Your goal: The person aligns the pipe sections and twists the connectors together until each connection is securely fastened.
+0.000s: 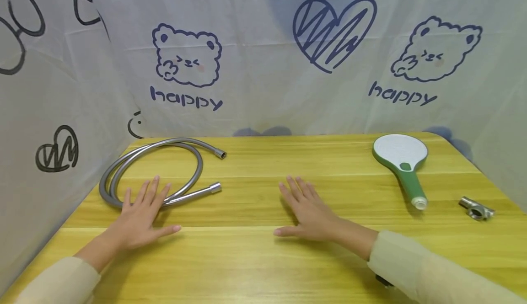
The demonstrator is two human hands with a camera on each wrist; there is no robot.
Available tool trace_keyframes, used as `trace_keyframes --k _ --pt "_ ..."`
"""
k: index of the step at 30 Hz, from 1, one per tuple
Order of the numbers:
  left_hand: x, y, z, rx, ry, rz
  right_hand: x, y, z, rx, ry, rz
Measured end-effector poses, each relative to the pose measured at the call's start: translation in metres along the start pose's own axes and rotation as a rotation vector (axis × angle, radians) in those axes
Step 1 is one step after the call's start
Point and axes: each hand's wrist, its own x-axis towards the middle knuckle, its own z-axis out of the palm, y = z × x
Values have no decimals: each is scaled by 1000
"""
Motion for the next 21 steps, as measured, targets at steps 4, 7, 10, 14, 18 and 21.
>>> trace_keyframes --k 4,7,10,14,18,21 --pt "-1 -5 -1 2 3 -1 5 -5 2 -22 -29 -35" --pt "-1 -8 0 -5 -3 -4 7 -8 5 -29 -49 -57" --pt "-1 -12 0 -23 -4 -8 11 -11 6 -23 -60 -64" --pt "-1 -17 0 -54 -8 -13 16 -16 7 -14 -66 -70" --pt "0 -24 -3 -67 -16 -23 22 -21 8 -16 -69 -80" --pt "0 -30 -5 -64 -21 -37 27 -25 9 -21 -83 -86"
